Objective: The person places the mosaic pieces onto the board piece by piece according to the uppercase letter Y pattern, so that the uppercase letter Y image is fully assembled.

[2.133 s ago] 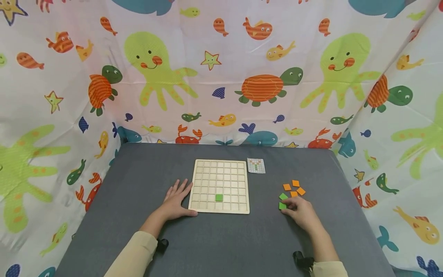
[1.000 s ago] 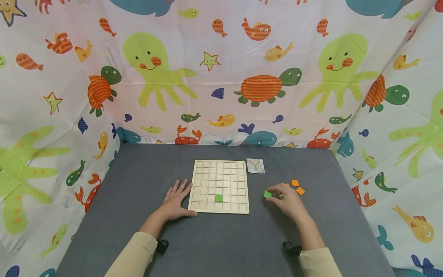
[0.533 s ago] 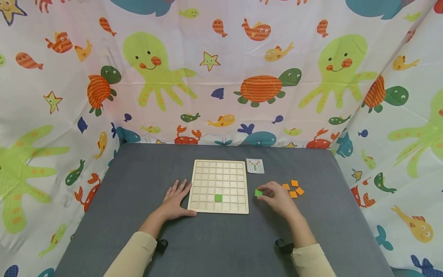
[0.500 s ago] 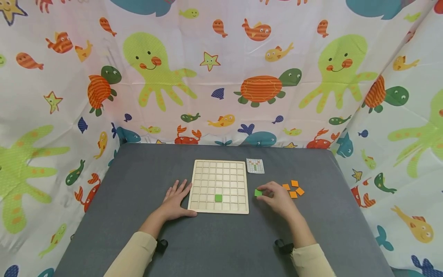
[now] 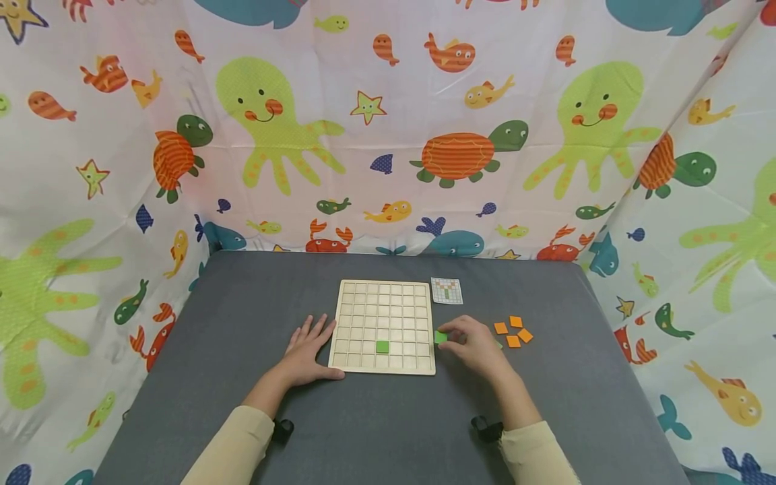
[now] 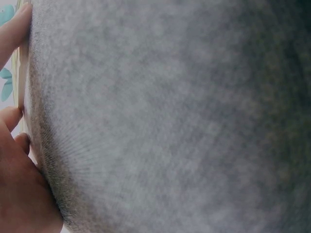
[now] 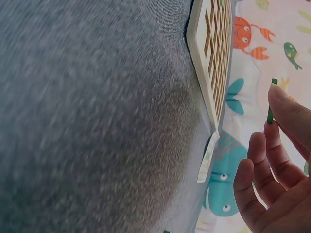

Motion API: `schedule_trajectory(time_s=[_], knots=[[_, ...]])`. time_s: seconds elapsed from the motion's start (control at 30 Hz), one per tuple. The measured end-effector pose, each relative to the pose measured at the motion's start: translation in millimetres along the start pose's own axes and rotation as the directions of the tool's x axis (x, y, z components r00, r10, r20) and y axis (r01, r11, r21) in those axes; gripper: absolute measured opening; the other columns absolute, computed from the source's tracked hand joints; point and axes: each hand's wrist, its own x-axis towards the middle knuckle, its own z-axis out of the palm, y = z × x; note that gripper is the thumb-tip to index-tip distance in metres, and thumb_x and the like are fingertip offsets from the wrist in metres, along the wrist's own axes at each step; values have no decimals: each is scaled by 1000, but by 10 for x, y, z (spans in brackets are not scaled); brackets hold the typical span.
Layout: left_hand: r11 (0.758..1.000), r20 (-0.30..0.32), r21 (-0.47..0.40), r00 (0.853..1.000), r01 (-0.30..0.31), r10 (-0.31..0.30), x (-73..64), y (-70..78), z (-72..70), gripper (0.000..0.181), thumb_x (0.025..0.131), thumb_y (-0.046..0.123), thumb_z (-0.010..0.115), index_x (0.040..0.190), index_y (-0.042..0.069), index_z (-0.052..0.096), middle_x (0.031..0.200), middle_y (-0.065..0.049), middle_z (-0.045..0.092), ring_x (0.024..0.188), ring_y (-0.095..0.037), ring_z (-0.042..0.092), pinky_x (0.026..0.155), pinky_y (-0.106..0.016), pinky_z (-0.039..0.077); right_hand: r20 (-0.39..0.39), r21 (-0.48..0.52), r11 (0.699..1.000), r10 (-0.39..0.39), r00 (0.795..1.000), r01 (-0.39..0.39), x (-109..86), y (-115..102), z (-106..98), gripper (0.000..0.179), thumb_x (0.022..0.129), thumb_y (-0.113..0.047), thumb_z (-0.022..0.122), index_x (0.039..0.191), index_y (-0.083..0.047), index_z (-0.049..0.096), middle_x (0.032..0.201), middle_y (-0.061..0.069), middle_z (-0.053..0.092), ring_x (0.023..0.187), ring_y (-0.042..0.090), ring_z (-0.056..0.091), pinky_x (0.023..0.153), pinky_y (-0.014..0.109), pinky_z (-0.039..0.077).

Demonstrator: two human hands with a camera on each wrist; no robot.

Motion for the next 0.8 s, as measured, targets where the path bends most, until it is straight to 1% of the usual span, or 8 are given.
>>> schedule_trajectory(time_s=[0.23,0.37,0.5,0.6,0.73,0.8], knots=[[1000,5,8,1000,6,-6,-2,-9,-1,123,69,71,80,163,23,18,171,-7,8,157,-36,-7,124,-60,0,14,9,1000,-9,1000,9,50,-55,56,27,81,-12,85,107,-13,78,103,0,68,83,12,61,69,29,51],[1000,3,8,1000,4,-4,3,-13,5,122,69,71,80,163,23,19,171,-8,9,157,-37,-7,123,-61,0,11,9,1000,-22,1000,22,74,-79,74,27,82,-14,85,108,-13,78,103,-1,68,83,13,61,70,30,51],[1000,-3,1,1000,-1,1,3,-12,7,121,69,69,81,163,22,20,171,-9,10,157,-38,-6,123,-61,0,13,7,1000,-19,1000,19,102,-105,101,27,83,-15,85,109,-14,78,104,-1,67,84,13,61,70,30,51],[1000,3,6,1000,3,-3,2,-9,6,122,69,70,80,163,23,18,171,-7,9,157,-37,-7,123,-60,0,17,2,1000,-8,1000,8,115,-128,117,27,83,-16,84,109,-15,78,104,-2,67,84,12,61,70,29,51],[1000,7,9,1000,8,-8,3,-5,1,123,68,71,80,164,24,17,171,-7,8,157,-36,-8,124,-60,1,16,0,1000,-16,1000,16,127,-149,133,27,83,-16,84,109,-15,78,104,0,67,83,11,60,69,28,51],[1000,2,2,1000,2,-2,3,-1,-1,123,69,70,81,163,22,19,171,-9,9,157,-38,-7,123,-62,1,16,7,1000,-25,1000,25,135,-154,141,26,83,-16,84,109,-15,78,104,1,68,83,11,60,69,29,51]])
